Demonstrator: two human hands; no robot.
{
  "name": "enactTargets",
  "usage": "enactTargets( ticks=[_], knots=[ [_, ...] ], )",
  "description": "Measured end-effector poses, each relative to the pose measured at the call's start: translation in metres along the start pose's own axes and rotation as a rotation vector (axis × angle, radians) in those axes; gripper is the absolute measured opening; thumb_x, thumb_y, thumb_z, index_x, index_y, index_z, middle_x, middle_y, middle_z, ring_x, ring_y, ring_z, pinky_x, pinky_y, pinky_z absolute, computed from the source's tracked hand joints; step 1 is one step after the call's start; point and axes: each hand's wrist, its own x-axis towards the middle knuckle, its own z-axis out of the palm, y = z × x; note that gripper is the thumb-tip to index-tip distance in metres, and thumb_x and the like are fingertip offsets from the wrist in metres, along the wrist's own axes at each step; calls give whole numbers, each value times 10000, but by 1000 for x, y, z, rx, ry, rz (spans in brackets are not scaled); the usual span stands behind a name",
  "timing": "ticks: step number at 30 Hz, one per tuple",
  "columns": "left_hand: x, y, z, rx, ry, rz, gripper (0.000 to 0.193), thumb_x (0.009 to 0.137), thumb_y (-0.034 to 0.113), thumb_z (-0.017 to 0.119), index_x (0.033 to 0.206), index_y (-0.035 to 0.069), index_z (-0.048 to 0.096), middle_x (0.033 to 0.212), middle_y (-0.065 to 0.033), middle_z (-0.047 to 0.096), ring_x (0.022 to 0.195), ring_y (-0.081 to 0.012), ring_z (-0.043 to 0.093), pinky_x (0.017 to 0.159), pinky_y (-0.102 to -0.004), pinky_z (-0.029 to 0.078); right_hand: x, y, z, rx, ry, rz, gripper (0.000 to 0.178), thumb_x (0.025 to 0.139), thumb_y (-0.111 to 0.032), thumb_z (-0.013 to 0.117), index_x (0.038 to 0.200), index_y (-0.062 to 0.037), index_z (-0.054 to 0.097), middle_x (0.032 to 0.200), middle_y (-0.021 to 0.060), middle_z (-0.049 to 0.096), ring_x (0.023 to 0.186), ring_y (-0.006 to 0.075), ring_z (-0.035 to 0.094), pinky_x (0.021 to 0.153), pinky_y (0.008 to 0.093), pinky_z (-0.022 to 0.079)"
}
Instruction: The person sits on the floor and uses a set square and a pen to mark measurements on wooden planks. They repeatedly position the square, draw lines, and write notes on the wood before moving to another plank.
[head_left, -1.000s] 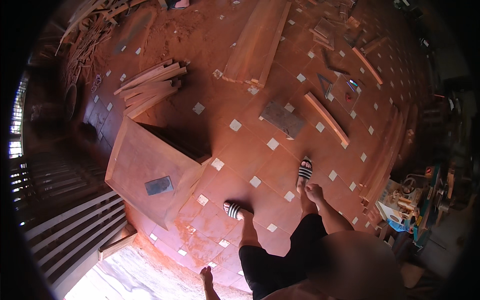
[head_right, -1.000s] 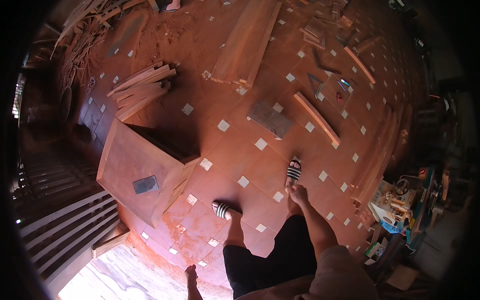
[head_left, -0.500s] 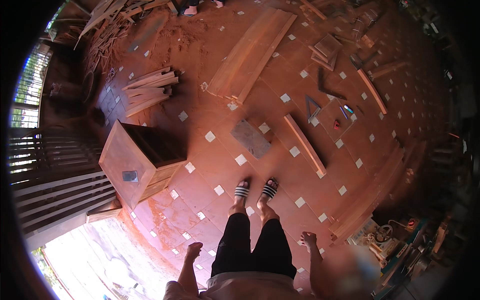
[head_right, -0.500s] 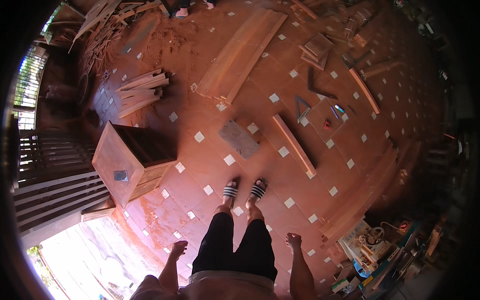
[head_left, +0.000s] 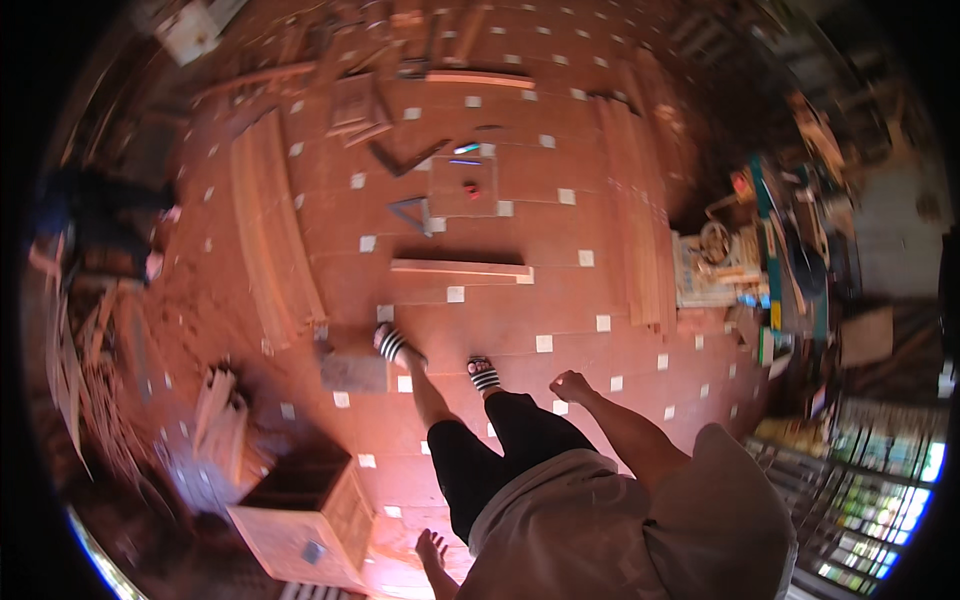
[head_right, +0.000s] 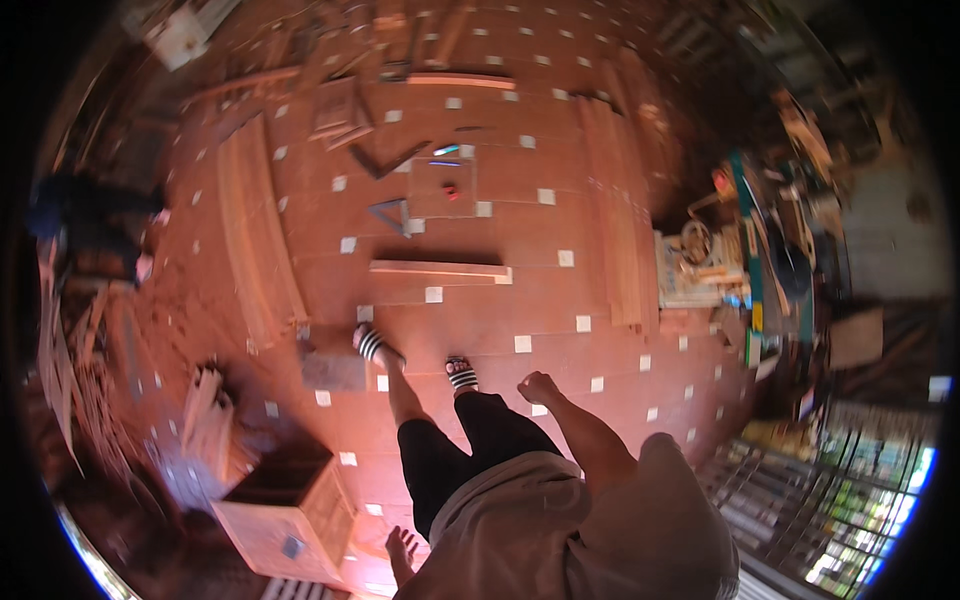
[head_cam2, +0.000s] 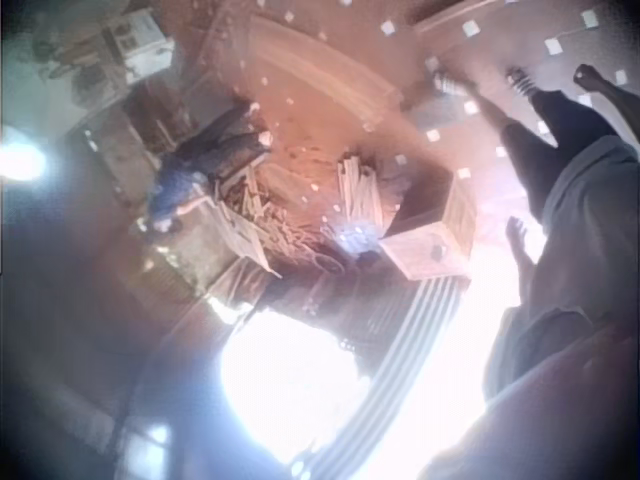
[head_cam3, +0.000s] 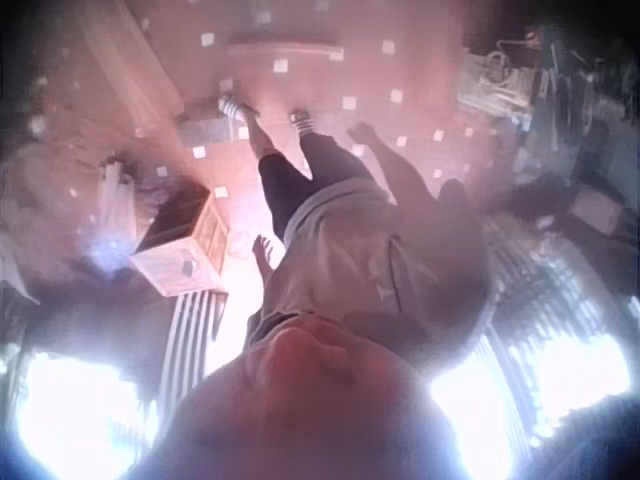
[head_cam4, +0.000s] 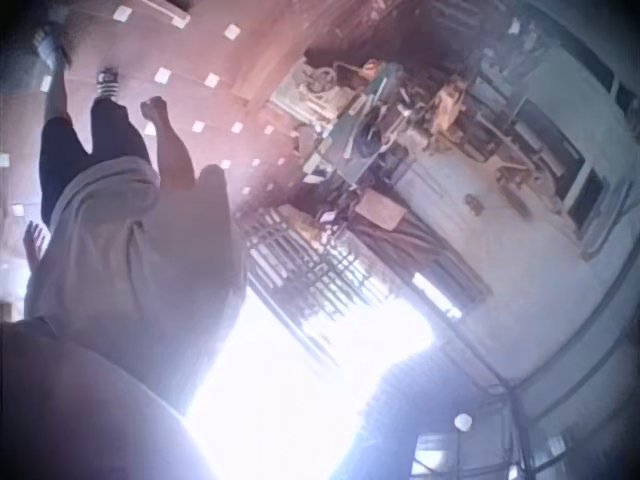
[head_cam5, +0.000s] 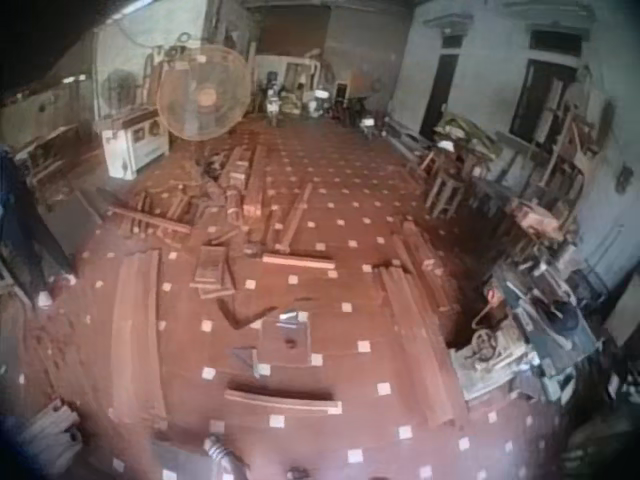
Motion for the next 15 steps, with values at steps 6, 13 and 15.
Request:
enactTargets(
  ticks=[6,13,15],
  knots=[
    [11,116,-25,204,67,59,584,1027,499,635,1517,198,534,1382,-85,618,1194,-362,643,930,-590,531,-40,18,30,23,16,163,455,885,-434,596,1010,-62,825,1100,222,775,1062,418,735,999,477,577],
    [39,204,-74,174,-11,138,580,1057,462,606,1556,197,472,1427,-72,597,1311,-332,604,1080,-557,485,-70,14,47,83,61,334,463,930,-413,602,1101,-32,802,1177,249,758,1146,428,719,1026,513,570],
    [50,209,-85,224,-74,123,562,1063,438,604,1553,195,476,1427,-75,596,1310,-346,603,1079,-569,485,-79,0,49,112,89,279,457,919,-444,617,1073,-63,815,1127,222,775,1102,409,735,1003,495,582]
  ],
)
